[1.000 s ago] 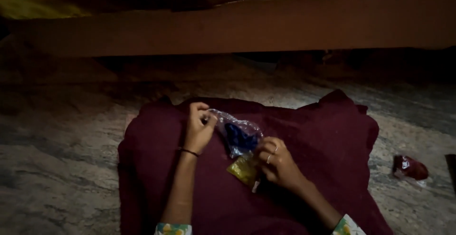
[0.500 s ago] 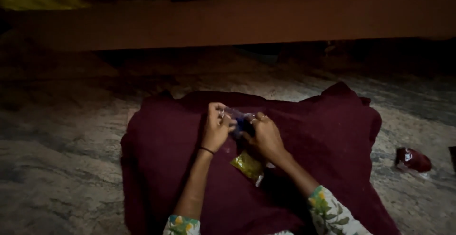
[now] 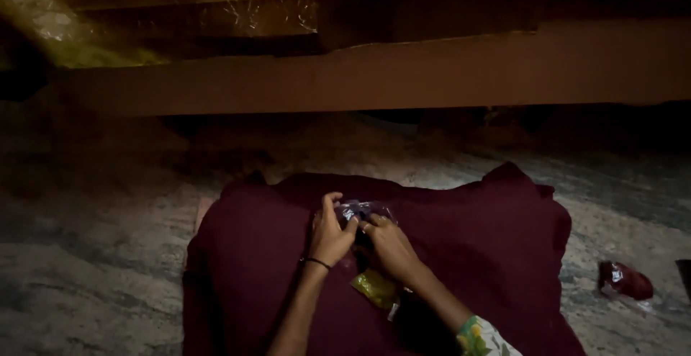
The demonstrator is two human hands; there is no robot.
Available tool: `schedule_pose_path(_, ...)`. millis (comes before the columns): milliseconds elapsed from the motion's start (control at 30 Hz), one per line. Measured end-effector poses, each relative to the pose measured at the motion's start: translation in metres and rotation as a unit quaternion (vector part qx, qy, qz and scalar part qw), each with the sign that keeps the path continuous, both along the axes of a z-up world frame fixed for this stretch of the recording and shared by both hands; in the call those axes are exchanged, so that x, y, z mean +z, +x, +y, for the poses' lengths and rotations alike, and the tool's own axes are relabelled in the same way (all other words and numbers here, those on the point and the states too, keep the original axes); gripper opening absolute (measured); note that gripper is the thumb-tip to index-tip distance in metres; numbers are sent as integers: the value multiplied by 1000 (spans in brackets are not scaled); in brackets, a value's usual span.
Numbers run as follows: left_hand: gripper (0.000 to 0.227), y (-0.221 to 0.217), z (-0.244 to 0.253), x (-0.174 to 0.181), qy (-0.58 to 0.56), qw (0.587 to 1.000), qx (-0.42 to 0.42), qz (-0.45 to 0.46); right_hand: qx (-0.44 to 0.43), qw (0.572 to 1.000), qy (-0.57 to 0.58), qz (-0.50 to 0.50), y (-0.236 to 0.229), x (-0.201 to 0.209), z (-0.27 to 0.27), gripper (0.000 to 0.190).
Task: The recorder extracts a blue ribbon from a package and begins folding it or wrapping it around their hand.
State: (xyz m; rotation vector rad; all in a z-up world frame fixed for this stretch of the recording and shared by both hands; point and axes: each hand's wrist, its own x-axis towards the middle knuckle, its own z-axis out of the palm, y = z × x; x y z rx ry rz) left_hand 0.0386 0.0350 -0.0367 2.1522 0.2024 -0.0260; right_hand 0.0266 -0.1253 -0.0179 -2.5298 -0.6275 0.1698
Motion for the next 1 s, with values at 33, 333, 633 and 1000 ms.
schedule_pose_path(33,58,-1,0,-3,-1,1000,1,0,1,1000,-1,0,6,-14,0,44)
schedule_pose_path(333,74,-3,2,14,-8,981,-123,149,-73,993,-6,90,34,-33,-6,39)
schedule_pose_path(633,64,27,-26,-5,-298,922,-237,77,-173,888,333,267,38,-20,-71,41)
schedule_pose_path(1000,29,104,-38,-96,-502,850,-60,150,-174,304,911,218,58,-57,-212,20)
